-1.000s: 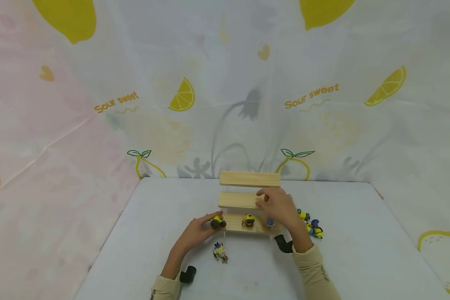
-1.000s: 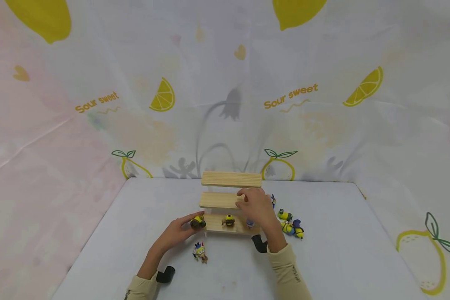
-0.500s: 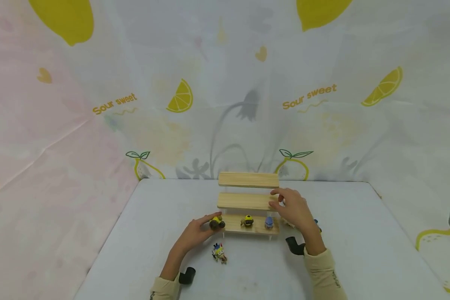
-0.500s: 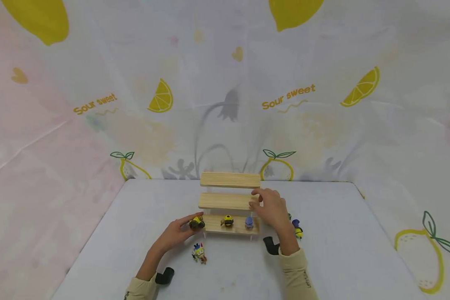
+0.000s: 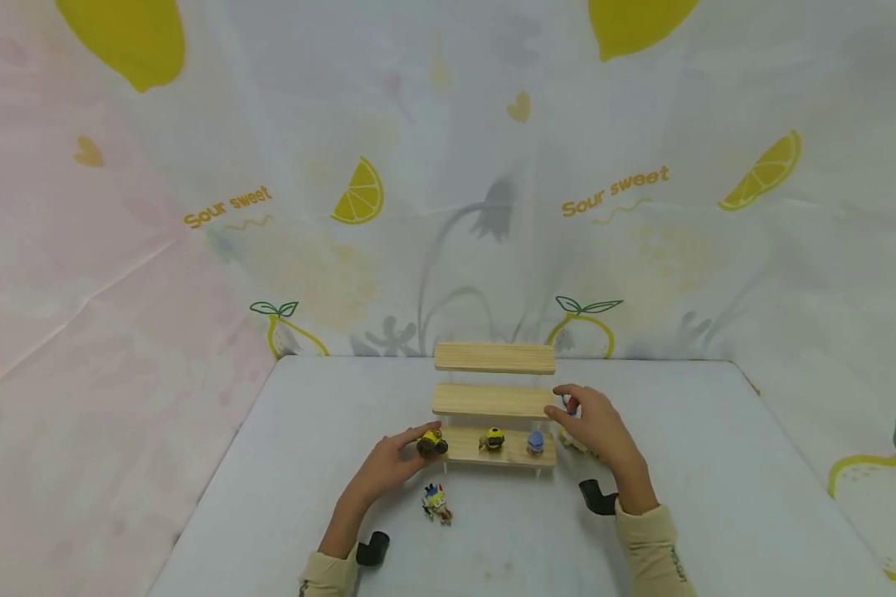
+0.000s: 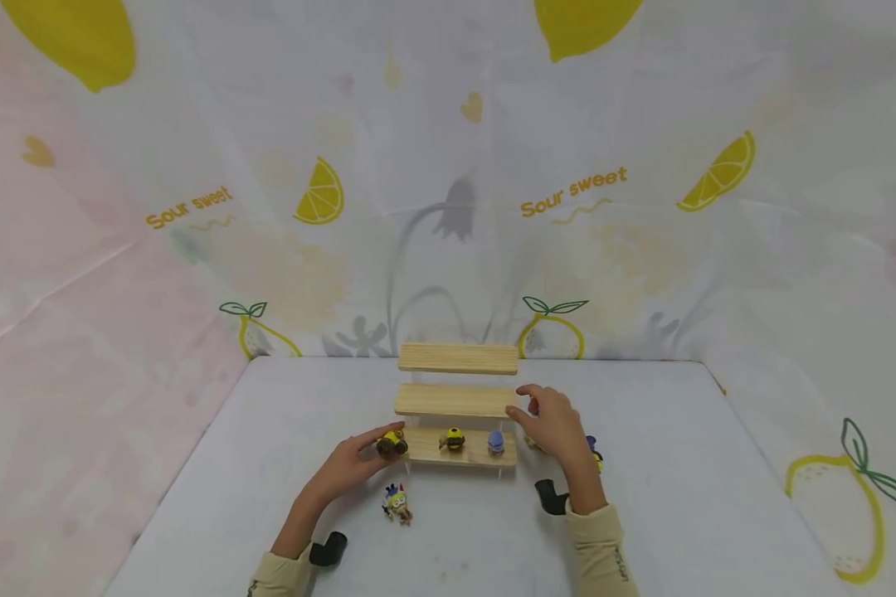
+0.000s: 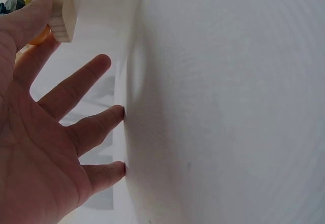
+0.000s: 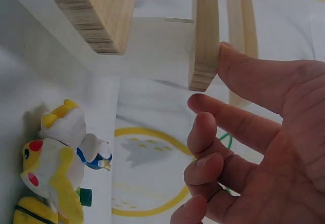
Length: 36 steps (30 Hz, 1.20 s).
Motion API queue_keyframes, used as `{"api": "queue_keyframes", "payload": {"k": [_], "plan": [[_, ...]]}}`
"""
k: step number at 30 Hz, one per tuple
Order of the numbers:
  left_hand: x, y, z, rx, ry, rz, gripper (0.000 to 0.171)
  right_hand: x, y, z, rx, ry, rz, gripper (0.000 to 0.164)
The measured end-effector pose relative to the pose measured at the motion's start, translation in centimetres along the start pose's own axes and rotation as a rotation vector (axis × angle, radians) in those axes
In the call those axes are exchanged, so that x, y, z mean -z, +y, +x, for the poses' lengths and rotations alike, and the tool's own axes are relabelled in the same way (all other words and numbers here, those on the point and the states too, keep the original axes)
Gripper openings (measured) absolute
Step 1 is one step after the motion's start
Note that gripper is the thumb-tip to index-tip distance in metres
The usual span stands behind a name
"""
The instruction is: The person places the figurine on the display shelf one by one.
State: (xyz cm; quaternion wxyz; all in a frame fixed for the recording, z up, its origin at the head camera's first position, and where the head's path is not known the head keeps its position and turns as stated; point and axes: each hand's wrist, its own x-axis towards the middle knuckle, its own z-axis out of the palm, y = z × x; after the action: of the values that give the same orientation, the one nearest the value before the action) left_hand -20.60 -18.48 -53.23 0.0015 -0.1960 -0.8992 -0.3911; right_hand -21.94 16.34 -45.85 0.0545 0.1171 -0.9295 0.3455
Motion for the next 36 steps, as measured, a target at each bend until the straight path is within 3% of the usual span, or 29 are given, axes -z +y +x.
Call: {"api": "queue_keyframes", "payload": {"k": [9, 17, 19, 23, 30, 36], "plan": [[-0.1, 0.1, 0.0, 0.017, 0.011, -0.014, 0.052, -0.3, 0.3, -0.1, -0.018, -0.033, 0.069, 0.041], [-0.1, 0.1, 0.1, -0.053, 0.02, -0.065, 0.05, -0.4, 0.4, -0.2, -0.034, -0.018, 0.113, 0.042], [0.0, 0.2, 0.1, -0.034, 0.011, -0.091, 0.049, -0.4, 0.4, -0.2, -0.035, -0.017, 0.117, 0.041], [0.3, 0.6, -0.2, 0.035, -0.038, -0.198, 0.049, -0.5, 0.5, -0.1, -0.038, -0.022, 0.129, 0.042], [1.3, 0.8, -0.5, 0.134, -0.136, -0.499, 0.053, -0.5, 0.6, 0.1, -0.052, -0.031, 0.133, 0.045], [1.9, 1.2, -0.7, 0.201, -0.174, -0.587, 0.047, -0.4, 0.5, 0.1, -0.052, -0.03, 0.132, 0.044]]}}
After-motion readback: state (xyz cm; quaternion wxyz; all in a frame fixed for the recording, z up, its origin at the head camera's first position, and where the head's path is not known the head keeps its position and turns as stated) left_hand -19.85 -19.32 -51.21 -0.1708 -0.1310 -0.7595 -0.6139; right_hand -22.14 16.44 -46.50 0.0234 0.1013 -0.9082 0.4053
